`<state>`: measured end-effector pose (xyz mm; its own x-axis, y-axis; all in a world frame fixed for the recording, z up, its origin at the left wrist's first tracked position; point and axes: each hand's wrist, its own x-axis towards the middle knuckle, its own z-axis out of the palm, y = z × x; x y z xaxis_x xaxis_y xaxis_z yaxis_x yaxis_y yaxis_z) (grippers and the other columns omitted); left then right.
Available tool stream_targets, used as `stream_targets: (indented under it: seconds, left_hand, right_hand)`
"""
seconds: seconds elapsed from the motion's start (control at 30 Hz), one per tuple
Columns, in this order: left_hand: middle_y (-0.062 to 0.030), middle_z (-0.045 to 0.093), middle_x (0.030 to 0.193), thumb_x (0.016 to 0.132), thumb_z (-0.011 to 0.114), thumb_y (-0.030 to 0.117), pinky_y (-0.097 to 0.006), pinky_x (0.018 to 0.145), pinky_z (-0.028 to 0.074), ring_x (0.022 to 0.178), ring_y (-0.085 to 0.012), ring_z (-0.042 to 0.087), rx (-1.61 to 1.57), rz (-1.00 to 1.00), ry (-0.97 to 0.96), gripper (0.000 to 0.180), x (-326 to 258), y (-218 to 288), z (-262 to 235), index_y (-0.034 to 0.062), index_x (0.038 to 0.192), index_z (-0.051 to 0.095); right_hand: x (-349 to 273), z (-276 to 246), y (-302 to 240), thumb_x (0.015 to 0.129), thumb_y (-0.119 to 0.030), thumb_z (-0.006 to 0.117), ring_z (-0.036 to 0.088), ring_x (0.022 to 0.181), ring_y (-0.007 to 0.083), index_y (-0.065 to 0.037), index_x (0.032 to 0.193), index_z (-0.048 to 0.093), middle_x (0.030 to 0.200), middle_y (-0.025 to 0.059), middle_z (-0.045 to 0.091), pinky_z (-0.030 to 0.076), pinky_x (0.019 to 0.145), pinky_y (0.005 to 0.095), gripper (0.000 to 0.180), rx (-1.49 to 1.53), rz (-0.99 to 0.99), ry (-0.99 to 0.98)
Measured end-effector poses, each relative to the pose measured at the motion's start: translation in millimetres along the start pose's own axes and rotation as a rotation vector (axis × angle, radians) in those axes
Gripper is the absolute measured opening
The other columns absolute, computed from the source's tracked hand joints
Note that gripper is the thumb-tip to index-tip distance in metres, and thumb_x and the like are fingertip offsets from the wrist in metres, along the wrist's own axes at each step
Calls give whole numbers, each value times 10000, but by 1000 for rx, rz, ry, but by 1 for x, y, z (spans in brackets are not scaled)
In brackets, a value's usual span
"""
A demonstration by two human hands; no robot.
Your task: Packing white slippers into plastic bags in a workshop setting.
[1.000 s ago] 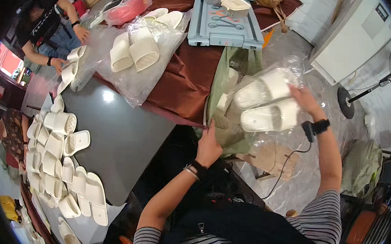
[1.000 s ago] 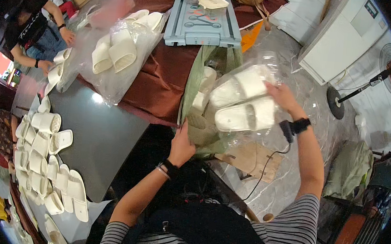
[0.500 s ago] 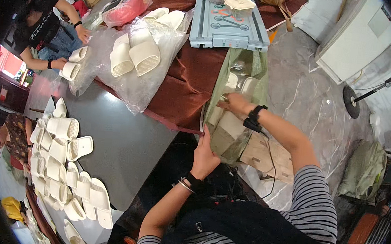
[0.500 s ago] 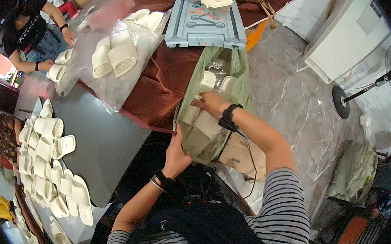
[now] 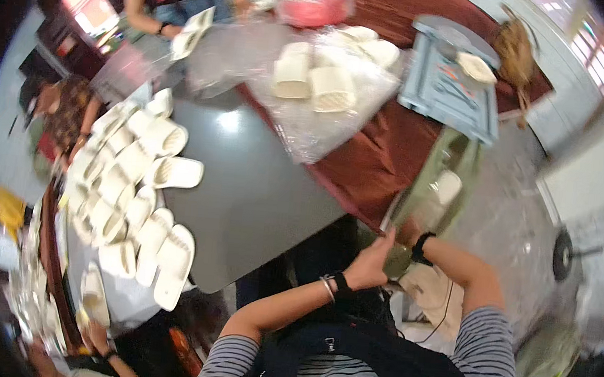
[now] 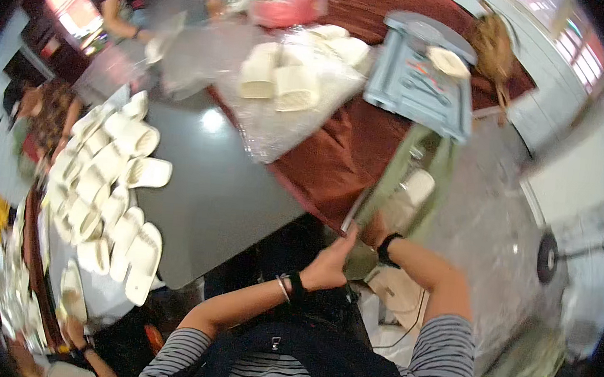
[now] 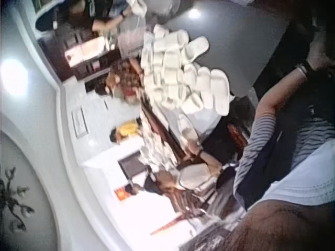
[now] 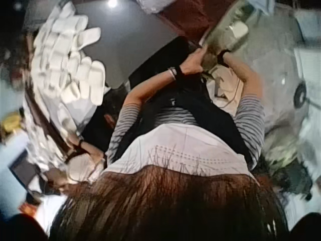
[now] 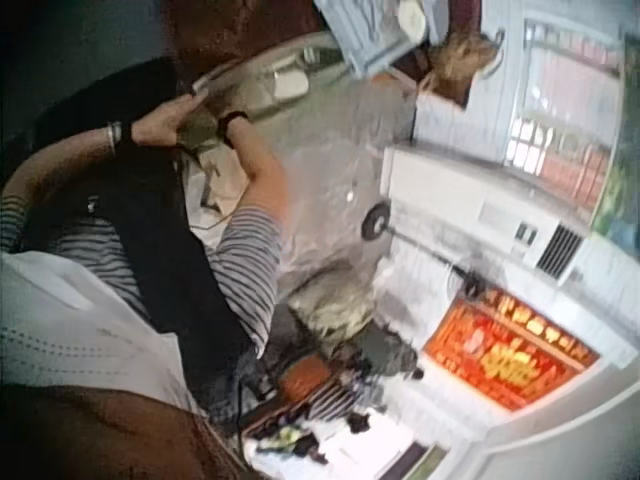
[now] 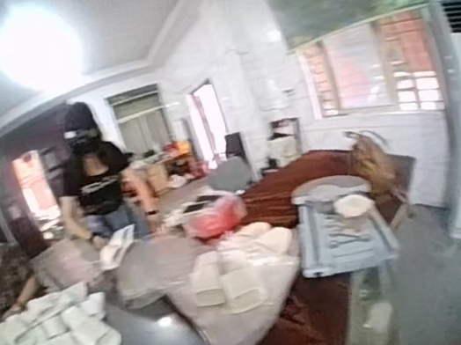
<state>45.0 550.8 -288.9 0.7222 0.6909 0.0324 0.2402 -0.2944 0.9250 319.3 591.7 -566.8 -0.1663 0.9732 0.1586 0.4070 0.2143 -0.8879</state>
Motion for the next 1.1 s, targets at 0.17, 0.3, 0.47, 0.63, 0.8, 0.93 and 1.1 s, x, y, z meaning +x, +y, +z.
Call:
stream_targets:
  seconds: [0.17, 0.3, 0.47, 0.63, 0.8, 0.93, 1.1]
  left_hand:
    - [-347, 423, 1398, 669, 622, -49, -441, 975, 482, 1178, -485, 535, 68, -165, 75, 1051, -43, -8, -39, -13, 1562, 70]
    - [-366, 374, 1446, 670, 637, -28, -440, 957, 494, 1178, -480, 542, 124, -115, 32, 1068, -43, -12, -49, 18, 1572, 65]
    - [-250, 498, 1409, 724, 625, -16, -416, 827, 533, 955, -374, 648, 96, 110, 66, 822, -59, -9, -76, 61, 1503, 373]
    - [-154, 630, 1038, 783, 605, -26, -423, 832, 522, 935, -361, 623, 286, 265, 466, 330, -63, 25, -129, 20, 1105, 663]
    - [-185, 543, 1223, 754, 595, -25, -462, 938, 478, 1112, -398, 533, 630, 264, 751, 516, -34, 21, -194, 1, 1267, 544]
    - [-195, 545, 1288, 797, 623, 43, -485, 948, 463, 1191, -368, 525, 1098, 167, 781, 466, -2, -28, -233, 30, 1259, 566]
    - [-177, 651, 1138, 834, 621, 118, -464, 856, 496, 1038, -336, 636, 1081, -149, 353, 270, 25, -50, -248, 55, 1093, 662]
  right_hand:
    - [64, 70, -74, 943, -394, 535, 535, 1219, 380, -131, 1279, 632, 1241, 161, 640, 346, 1060, 574, 438, 19, -101, -303]
    - [76, 20, -144, 936, -395, 552, 591, 1108, 384, -103, 1218, 661, 1162, 171, 668, 412, 992, 536, 420, -472, -145, -552]
    - [84, -27, -298, 914, -409, 601, 654, 903, 390, -51, 1069, 703, 984, 190, 696, 496, 832, 479, 403, -1133, -52, -820]
    - [130, -82, -451, 868, -321, 707, 678, 845, 373, -26, 1023, 728, 905, 161, 719, 534, 751, 420, 334, -701, 12, -800]
    - [205, -25, -472, 810, -127, 714, 631, 1061, 375, -27, 1198, 651, 1158, 195, 664, 516, 905, 414, 405, -550, -508, -345]
    - [279, 28, -442, 788, -67, 660, 577, 1165, 398, -52, 1308, 589, 1261, 205, 616, 467, 1010, 416, 525, -538, -547, -346]
    - [353, 78, -415, 817, -138, 670, 406, 1370, 416, -129, 1451, 471, 1520, 192, 401, 368, 1119, 501, 665, -607, -551, -267]
